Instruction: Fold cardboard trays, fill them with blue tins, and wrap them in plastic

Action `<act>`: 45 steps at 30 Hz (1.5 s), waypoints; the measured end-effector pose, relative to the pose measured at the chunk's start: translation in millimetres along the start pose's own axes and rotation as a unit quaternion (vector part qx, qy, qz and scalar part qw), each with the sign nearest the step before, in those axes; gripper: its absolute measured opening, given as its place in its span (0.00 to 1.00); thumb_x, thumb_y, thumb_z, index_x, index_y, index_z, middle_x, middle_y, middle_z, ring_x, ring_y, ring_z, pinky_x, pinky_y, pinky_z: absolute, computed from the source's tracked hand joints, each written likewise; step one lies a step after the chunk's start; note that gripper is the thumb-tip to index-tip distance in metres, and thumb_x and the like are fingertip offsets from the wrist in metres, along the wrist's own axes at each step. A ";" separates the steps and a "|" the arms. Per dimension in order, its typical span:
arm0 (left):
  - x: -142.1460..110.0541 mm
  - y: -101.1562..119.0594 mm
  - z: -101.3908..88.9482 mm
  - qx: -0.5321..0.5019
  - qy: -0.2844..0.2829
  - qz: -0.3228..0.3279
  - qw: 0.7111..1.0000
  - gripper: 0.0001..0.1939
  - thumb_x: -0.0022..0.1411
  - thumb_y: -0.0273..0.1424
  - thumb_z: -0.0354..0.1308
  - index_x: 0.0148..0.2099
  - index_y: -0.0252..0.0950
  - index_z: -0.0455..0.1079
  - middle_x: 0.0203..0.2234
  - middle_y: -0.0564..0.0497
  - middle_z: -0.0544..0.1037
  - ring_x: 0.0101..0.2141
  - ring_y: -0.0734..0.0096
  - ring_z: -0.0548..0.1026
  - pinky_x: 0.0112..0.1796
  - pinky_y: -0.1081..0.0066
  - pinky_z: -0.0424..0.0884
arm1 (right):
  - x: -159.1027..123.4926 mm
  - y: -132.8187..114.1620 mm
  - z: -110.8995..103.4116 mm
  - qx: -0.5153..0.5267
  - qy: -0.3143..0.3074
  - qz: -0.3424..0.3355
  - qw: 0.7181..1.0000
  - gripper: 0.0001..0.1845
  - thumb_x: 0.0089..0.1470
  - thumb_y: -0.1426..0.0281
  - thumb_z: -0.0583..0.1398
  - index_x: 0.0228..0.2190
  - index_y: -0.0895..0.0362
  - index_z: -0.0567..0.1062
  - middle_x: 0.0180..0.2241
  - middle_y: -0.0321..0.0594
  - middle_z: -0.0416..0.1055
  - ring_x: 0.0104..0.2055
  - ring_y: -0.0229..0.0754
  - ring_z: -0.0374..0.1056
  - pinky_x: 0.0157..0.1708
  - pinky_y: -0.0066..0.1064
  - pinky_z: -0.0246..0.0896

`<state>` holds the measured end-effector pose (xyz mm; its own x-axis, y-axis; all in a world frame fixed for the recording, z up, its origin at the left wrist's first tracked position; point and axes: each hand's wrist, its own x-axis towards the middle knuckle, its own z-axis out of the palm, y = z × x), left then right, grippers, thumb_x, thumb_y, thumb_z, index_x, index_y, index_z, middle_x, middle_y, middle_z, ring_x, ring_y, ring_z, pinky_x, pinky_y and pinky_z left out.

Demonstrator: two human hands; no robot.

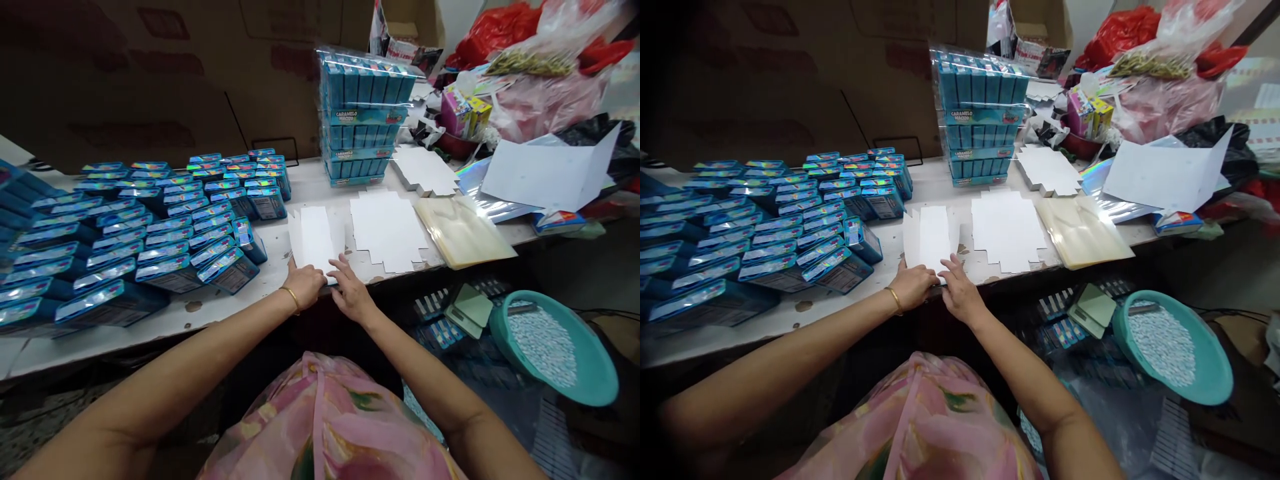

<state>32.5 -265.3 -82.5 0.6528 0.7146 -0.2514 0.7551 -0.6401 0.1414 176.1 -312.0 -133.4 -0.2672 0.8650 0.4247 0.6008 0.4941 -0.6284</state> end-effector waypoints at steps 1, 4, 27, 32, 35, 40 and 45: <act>2.2 1.6 -1.2 0.005 -0.012 -0.009 1.000 0.08 0.54 0.30 0.50 0.35 0.39 0.70 0.33 0.48 0.76 0.40 0.57 0.70 0.45 0.41 0.46 | 0.8 0.5 -2.2 0.008 -0.008 -0.001 1.000 0.19 0.46 0.81 0.50 0.41 0.59 0.65 0.55 0.47 0.54 0.62 0.43 0.36 0.57 0.42 0.44; 8.1 4.8 -5.6 0.006 -0.054 -0.033 0.998 0.09 0.53 0.30 0.50 0.35 0.39 0.70 0.33 0.48 0.76 0.37 0.57 0.71 0.44 0.42 0.49 | 3.8 1.1 -7.7 0.033 -0.014 0.003 0.999 0.21 0.44 0.81 0.51 0.43 0.58 0.63 0.55 0.46 0.54 0.62 0.42 0.38 0.57 0.42 0.45; -15.9 -32.2 -36.4 -0.103 0.165 -0.087 0.977 0.24 0.55 0.40 0.49 0.51 0.32 0.63 0.54 0.39 0.59 0.54 0.57 0.56 0.51 0.58 0.54 | 129.0 58.8 -54.8 -0.160 -0.029 0.333 0.929 0.26 0.47 0.63 0.57 0.46 0.63 0.65 0.48 0.53 0.63 0.50 0.50 0.60 0.46 0.38 0.57; 44.8 -91.6 -35.9 -0.320 0.174 -0.260 0.894 0.22 0.50 0.39 0.55 0.44 0.30 0.66 0.37 0.44 0.73 0.39 0.64 0.71 0.37 0.70 0.67 | 141.2 56.5 -31.6 -0.118 -0.166 0.351 0.914 0.20 0.41 0.75 0.61 0.41 0.58 0.71 0.38 0.40 0.72 0.40 0.39 0.68 0.37 0.23 0.60; 52.1 -100.0 -15.5 -0.360 0.130 -0.280 0.881 0.16 0.46 0.31 0.58 0.38 0.29 0.69 0.23 0.50 0.74 0.24 0.72 0.71 0.26 0.74 0.66 | 112.6 40.4 -16.0 -0.091 -0.179 0.282 0.938 0.20 0.43 0.79 0.56 0.41 0.53 0.71 0.38 0.33 0.73 0.37 0.35 0.68 0.35 0.21 0.59; 24.3 -84.0 13.4 -0.380 0.089 -0.244 0.888 0.16 0.43 0.26 0.55 0.38 0.33 0.71 0.24 0.53 0.75 0.26 0.74 0.72 0.28 0.76 0.67 | 73.5 10.9 -2.5 -0.129 -0.203 0.099 0.966 0.22 0.48 0.82 0.50 0.42 0.52 0.71 0.39 0.37 0.72 0.43 0.40 0.65 0.40 0.29 0.57; 13.3 -76.0 15.7 -0.379 0.043 -0.181 0.907 0.12 0.41 0.29 0.57 0.32 0.35 0.73 0.27 0.52 0.77 0.31 0.70 0.73 0.33 0.74 0.67 | 79.8 -4.1 1.0 -0.209 -0.299 0.047 0.930 0.20 0.47 0.82 0.51 0.39 0.55 0.73 0.35 0.43 0.73 0.41 0.43 0.67 0.37 0.30 0.57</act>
<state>-17.1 -211.5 -111.6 0.3326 0.8790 -0.3417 0.7240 -0.0058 0.6898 151.5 -244.9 -97.5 -0.4938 0.8589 -0.1358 0.8501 0.4439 -0.2832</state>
